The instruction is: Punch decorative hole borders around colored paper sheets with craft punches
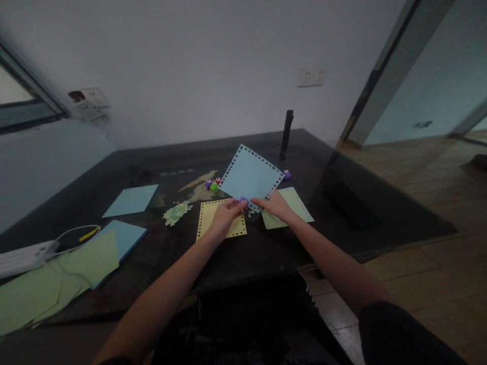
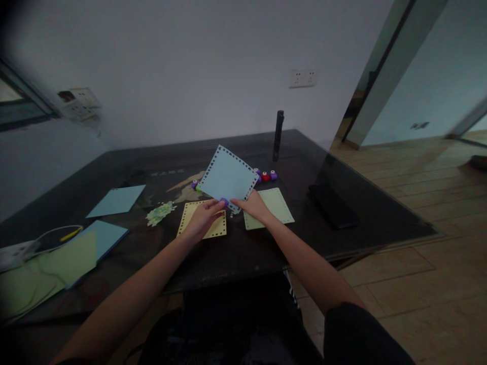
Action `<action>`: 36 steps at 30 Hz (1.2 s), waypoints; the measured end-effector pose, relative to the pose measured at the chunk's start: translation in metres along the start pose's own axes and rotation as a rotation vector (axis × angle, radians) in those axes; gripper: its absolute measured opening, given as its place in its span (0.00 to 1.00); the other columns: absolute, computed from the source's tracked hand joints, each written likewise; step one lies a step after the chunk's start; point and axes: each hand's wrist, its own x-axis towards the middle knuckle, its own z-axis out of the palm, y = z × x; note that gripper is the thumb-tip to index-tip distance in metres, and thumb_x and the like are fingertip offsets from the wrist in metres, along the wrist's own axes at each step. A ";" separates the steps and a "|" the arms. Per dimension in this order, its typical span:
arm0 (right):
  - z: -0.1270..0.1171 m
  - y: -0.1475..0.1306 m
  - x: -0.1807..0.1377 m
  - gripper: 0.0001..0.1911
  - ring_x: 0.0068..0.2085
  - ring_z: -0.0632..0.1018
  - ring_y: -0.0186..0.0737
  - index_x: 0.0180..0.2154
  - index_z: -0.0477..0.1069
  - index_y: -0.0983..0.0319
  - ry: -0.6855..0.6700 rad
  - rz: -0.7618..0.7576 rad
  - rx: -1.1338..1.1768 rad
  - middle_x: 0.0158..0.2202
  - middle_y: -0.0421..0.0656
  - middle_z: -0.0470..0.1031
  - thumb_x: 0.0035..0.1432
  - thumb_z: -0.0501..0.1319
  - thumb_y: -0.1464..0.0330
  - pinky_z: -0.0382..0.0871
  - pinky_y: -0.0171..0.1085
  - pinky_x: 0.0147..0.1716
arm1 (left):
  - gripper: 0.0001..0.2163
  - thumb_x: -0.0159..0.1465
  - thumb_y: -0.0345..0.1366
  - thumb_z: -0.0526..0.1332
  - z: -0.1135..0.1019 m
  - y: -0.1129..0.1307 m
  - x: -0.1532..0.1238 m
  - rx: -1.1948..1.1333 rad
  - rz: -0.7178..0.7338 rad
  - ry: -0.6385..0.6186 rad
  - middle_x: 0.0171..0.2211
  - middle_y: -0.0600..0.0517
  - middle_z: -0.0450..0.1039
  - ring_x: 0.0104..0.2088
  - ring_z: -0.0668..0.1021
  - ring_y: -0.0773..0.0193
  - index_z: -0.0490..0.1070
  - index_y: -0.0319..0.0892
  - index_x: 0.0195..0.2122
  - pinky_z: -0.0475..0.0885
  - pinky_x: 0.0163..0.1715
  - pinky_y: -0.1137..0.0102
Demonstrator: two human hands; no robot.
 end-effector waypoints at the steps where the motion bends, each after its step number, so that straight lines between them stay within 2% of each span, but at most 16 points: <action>1: 0.000 0.000 0.000 0.21 0.49 0.74 0.47 0.46 0.70 0.63 -0.003 0.003 -0.003 0.45 0.49 0.76 0.48 0.65 0.70 0.62 0.49 0.54 | 0.14 0.48 0.41 0.70 0.000 0.000 0.000 0.002 -0.001 0.003 0.32 0.48 0.75 0.34 0.75 0.64 0.74 0.37 0.31 0.66 0.37 0.69; 14: -0.001 -0.001 0.000 0.27 0.50 0.74 0.46 0.51 0.67 0.63 -0.004 0.000 -0.011 0.48 0.50 0.74 0.48 0.65 0.71 0.63 0.48 0.53 | 0.14 0.49 0.42 0.69 0.000 0.002 -0.002 0.027 0.015 -0.009 0.32 0.48 0.75 0.35 0.75 0.63 0.74 0.37 0.31 0.67 0.37 0.70; 36: 0.000 0.002 0.000 0.27 0.50 0.74 0.46 0.52 0.66 0.62 -0.014 -0.014 -0.044 0.46 0.49 0.75 0.48 0.65 0.71 0.62 0.50 0.54 | 0.14 0.49 0.42 0.69 -0.003 -0.004 0.002 0.040 0.040 -0.003 0.32 0.47 0.76 0.34 0.75 0.64 0.74 0.37 0.32 0.67 0.36 0.70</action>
